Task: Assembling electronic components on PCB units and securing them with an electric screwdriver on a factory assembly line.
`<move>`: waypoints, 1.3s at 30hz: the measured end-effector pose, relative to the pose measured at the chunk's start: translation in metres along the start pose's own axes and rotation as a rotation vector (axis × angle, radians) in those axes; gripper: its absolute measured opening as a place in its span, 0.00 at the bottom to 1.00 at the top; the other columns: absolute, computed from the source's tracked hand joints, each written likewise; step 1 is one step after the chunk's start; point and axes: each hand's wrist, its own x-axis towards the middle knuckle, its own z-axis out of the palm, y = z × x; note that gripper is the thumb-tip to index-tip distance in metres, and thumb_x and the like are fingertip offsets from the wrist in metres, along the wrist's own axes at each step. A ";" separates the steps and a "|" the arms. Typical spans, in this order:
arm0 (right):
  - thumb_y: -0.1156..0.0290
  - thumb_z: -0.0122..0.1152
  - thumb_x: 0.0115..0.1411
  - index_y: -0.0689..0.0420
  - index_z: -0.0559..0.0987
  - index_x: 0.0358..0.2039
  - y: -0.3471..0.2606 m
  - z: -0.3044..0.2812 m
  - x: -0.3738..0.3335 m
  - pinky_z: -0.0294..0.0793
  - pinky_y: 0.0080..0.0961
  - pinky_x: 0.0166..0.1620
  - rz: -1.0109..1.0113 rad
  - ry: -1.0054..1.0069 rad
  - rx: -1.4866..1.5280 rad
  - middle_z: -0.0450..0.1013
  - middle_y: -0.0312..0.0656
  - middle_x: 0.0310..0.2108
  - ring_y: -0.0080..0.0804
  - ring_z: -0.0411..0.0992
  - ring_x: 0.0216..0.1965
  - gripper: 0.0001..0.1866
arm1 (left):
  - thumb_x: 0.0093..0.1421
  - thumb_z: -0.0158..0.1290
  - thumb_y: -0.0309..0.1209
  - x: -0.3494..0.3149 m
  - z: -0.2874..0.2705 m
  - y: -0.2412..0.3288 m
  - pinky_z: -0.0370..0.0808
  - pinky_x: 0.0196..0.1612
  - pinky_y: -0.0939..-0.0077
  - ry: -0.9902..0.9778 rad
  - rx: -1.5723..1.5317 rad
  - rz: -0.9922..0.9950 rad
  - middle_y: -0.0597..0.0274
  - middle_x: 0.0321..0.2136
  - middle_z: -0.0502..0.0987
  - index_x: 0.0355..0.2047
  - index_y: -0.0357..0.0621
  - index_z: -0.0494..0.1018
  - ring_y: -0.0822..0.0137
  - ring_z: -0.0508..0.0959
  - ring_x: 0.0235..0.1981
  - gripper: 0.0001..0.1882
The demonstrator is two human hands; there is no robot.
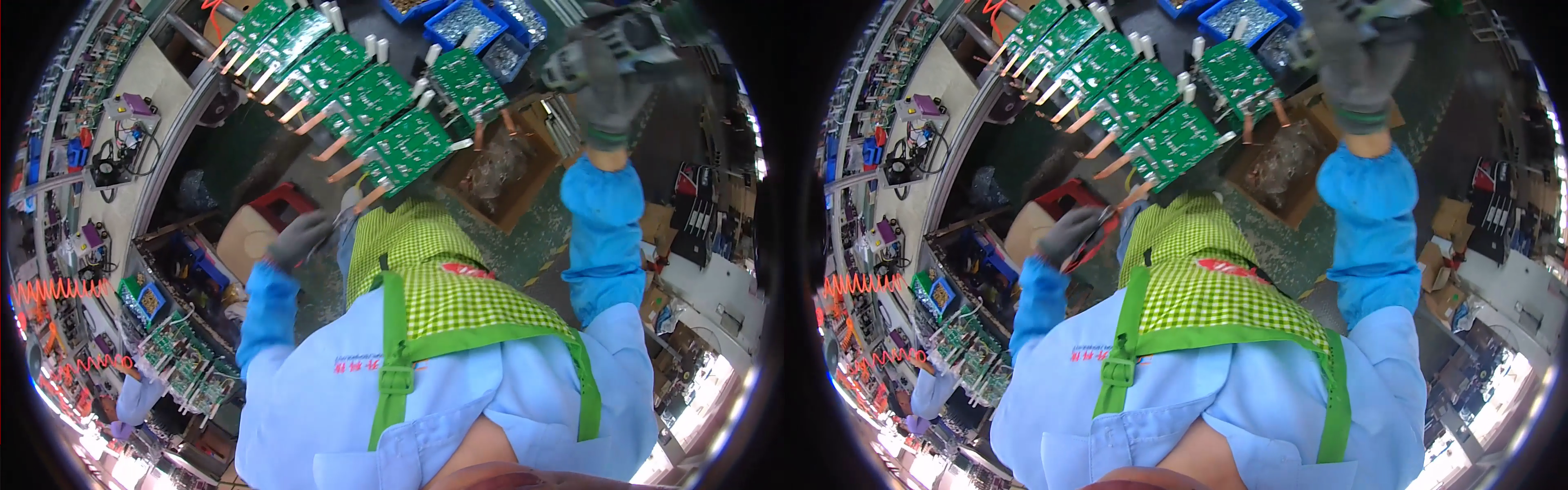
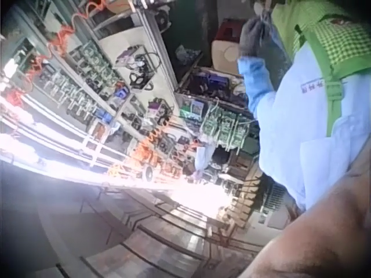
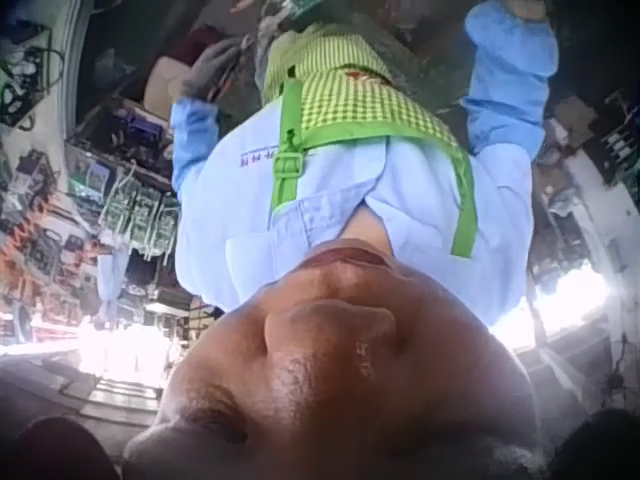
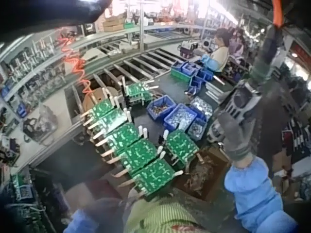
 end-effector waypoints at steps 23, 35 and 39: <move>0.61 0.54 0.57 0.61 0.63 0.53 0.005 0.040 -0.067 0.65 0.44 0.51 0.191 0.134 0.112 0.70 0.43 0.45 0.40 0.71 0.44 0.27 | 0.62 0.42 0.31 0.285 0.229 0.039 0.73 0.24 0.77 0.063 -1.360 0.342 0.58 0.34 0.73 0.50 0.48 0.64 0.68 0.73 0.26 0.16; 0.73 0.55 0.55 0.50 0.75 0.43 0.032 0.057 -0.082 0.67 0.35 0.44 0.034 0.231 0.059 0.69 0.44 0.43 0.39 0.70 0.42 0.14 | 0.62 0.43 0.34 0.294 0.226 0.031 0.73 0.25 0.75 -0.144 -1.582 0.311 0.61 0.37 0.73 0.51 0.51 0.64 0.68 0.71 0.25 0.16; 0.77 0.55 0.55 0.46 0.78 0.42 0.034 0.058 -0.081 0.67 0.34 0.43 0.047 0.272 0.072 0.68 0.44 0.43 0.41 0.69 0.42 0.15 | 0.64 0.40 0.33 0.301 0.225 0.029 0.69 0.24 0.76 -0.055 -1.572 0.323 0.61 0.33 0.70 0.50 0.48 0.62 0.71 0.69 0.25 0.14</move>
